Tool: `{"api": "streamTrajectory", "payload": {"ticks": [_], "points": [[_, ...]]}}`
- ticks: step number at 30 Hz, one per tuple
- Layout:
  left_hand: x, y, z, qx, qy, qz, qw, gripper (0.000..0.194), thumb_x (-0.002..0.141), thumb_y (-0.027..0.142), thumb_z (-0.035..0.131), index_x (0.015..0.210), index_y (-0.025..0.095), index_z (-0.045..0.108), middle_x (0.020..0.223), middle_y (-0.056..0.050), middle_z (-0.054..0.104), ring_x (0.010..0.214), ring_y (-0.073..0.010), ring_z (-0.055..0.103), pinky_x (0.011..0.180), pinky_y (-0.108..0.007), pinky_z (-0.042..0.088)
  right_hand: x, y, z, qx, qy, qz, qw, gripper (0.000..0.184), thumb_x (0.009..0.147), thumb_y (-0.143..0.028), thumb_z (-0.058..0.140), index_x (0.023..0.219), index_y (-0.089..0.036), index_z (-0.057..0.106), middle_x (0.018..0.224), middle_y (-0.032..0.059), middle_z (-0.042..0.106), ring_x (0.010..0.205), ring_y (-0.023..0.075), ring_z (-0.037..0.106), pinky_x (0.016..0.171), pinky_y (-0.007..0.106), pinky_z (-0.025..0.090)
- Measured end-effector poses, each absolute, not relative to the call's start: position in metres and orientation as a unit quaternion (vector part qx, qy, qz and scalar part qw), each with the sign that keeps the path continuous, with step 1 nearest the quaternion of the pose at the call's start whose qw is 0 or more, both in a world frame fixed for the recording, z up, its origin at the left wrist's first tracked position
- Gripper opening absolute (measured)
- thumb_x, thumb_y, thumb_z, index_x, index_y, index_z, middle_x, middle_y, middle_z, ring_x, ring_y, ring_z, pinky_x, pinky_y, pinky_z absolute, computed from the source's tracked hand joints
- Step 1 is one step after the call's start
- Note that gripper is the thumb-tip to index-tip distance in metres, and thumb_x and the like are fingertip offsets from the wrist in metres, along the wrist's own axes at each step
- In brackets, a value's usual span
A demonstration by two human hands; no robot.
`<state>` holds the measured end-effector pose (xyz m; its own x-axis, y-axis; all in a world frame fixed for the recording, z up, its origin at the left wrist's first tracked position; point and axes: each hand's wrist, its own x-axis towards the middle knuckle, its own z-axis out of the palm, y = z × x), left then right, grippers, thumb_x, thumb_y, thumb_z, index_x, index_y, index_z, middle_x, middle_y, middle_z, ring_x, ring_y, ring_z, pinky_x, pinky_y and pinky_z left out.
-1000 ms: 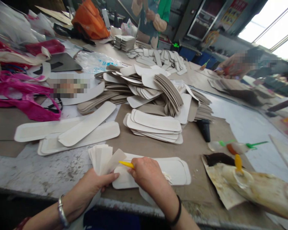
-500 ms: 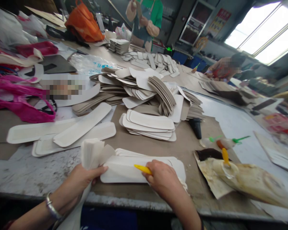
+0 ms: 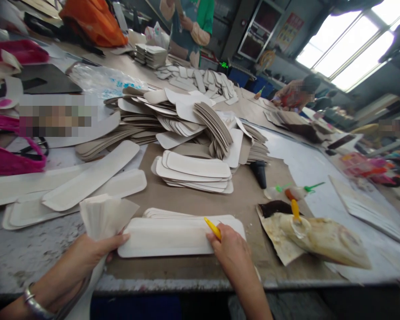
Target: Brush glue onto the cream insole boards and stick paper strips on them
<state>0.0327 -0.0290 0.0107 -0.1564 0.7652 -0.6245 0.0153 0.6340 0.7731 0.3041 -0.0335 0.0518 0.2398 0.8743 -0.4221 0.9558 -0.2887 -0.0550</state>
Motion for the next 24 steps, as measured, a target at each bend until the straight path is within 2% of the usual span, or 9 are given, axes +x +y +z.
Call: {"api": "streamTrajectory", "payload": {"ticks": [7, 13, 18, 24], "points": [[0.028, -0.031, 0.001, 0.313, 0.68, 0.299, 0.592, 0.034, 0.058, 0.046, 0.069, 0.067, 0.017, 0.055, 0.054, 0.003, 0.055, 0.057, -0.0168, 0.044, 0.056, -0.026, 0.032, 0.301, -0.032, 0.056, 0.775, 0.589, -0.189, 0.127, 0.024, 0.09, -0.033, 0.042, 0.094, -0.018, 0.061, 0.092, 0.0081, 0.067, 0.087, 0.0237, 0.062, 0.068, 0.029, 0.038], [0.029, -0.031, -0.015, 0.309, 0.716, 0.281, 0.559, 0.042, 0.052, 0.053, 0.07, 0.068, 0.016, 0.058, 0.051, 0.002, 0.056, 0.052, -0.0181, 0.045, 0.052, -0.027, 0.032, 0.298, -0.029, 0.054, 0.772, 0.588, -0.181, 0.157, 0.022, 0.092, -0.031, 0.042, 0.094, -0.02, 0.061, 0.094, 0.0064, 0.067, 0.092, 0.0241, 0.062, 0.069, 0.029, 0.039], [0.032, -0.03, -0.013, 0.318, 0.714, 0.271, 0.562, 0.045, 0.046, 0.055, 0.071, 0.064, 0.016, 0.058, 0.049, 0.0, 0.054, 0.05, -0.019, 0.045, 0.05, -0.029, 0.031, 0.298, -0.035, 0.054, 0.787, 0.576, -0.115, 0.186, 0.021, 0.093, -0.034, 0.041, 0.093, -0.02, 0.057, 0.098, 0.0083, 0.066, 0.088, 0.0245, 0.064, 0.063, 0.029, 0.039], [0.034, -0.027, 0.004, 0.303, 0.709, 0.272, 0.575, 0.036, 0.047, 0.048, 0.069, 0.065, 0.019, 0.055, 0.05, 0.003, 0.053, 0.056, -0.0191, 0.043, 0.055, -0.028, 0.031, 0.323, -0.058, 0.051, 0.821, 0.554, -0.063, 0.121, 0.027, 0.095, -0.027, 0.029, 0.087, -0.02, 0.054, 0.079, 0.0088, 0.067, 0.078, 0.0241, 0.064, 0.061, 0.029, 0.038]]}}
